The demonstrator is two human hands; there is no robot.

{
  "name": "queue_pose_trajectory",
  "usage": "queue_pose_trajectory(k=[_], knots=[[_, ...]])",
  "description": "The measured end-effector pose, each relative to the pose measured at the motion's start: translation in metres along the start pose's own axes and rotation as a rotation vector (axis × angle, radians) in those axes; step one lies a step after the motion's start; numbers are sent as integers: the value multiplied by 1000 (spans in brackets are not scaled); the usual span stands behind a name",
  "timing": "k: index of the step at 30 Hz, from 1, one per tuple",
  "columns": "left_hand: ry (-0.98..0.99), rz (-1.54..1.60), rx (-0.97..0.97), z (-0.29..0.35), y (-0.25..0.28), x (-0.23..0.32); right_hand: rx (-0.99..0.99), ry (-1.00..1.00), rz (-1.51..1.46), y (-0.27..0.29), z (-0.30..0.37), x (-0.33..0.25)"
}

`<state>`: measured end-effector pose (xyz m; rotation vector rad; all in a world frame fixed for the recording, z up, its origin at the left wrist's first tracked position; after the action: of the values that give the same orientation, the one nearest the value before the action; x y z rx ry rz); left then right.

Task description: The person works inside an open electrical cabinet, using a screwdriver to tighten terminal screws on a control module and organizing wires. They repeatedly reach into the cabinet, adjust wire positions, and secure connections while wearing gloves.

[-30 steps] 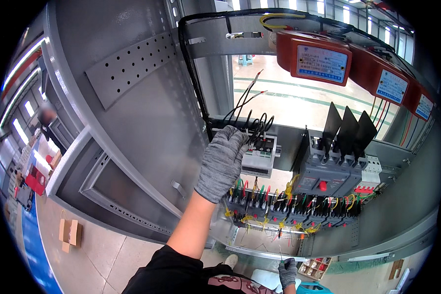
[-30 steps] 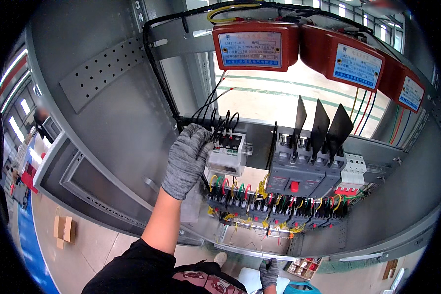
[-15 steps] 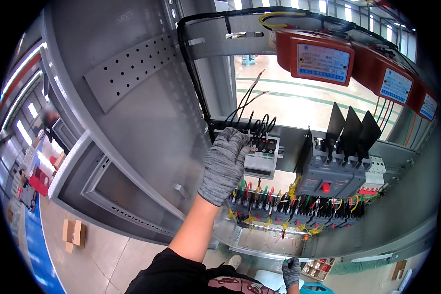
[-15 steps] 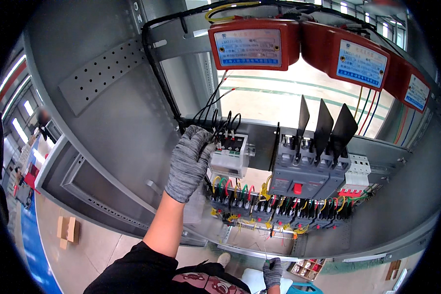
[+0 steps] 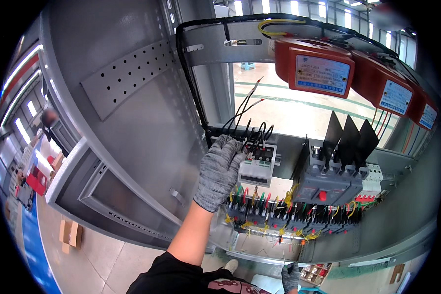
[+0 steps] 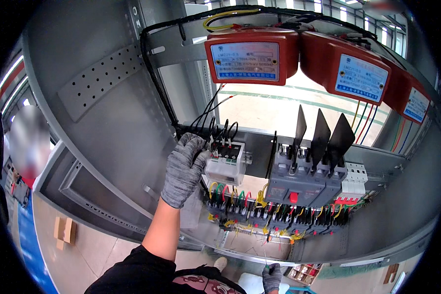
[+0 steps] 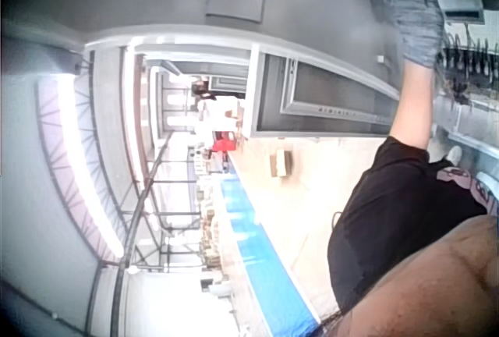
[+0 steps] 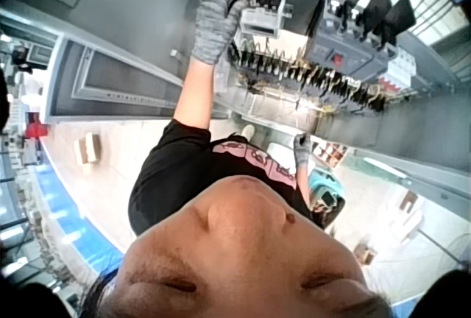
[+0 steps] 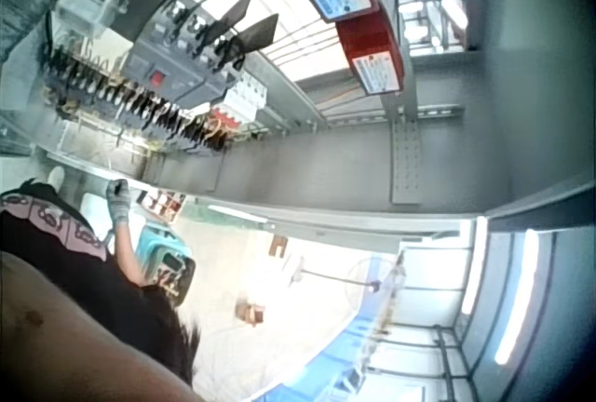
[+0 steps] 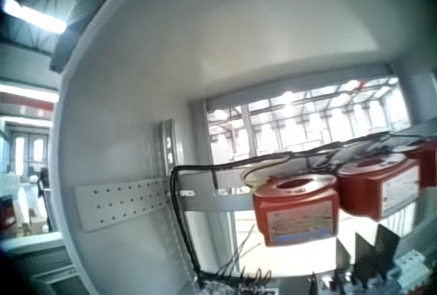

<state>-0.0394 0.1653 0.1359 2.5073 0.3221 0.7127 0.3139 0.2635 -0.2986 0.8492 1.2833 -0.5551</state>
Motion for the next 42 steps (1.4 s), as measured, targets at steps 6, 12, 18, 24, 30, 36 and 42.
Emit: queue_pose_trajectory(k=[6, 12, 18, 24, 30, 36, 42], knots=[[31, -17, -35, -1, 0, 8, 8, 30, 84, 3, -3, -2], [23, -58, 8, 4, 11, 6, -22, 6, 22, 1, -10, -2], [4, -34, -7, 1, -1, 6, 13, 34, 2, -2, -15, -2], [13, -18, 11, 1, 1, 5, -27, 25, 14, -10, -22, -18], [-34, -31, 10, -1, -11, 2, 23, 148, 98, -27, -38, -57], [-9, -92, 25, -3, 2, 2, 21, 357, -206, -64, -70, -185], [-18, -78, -42, -7, -7, 8, 210, 787, -353, -82, -102, -303]])
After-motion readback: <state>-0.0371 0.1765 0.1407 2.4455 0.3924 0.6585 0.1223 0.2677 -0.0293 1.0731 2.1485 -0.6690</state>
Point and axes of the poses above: each hand's wrist, its own z-axis away from the middle knuckle, its own y-axis out of the back of the hand, x = y × z, the point moved 2 cm from there along -z, towards the middle knuckle, and after that the axes turned 7 degrees about y, right-handed, at the moved point
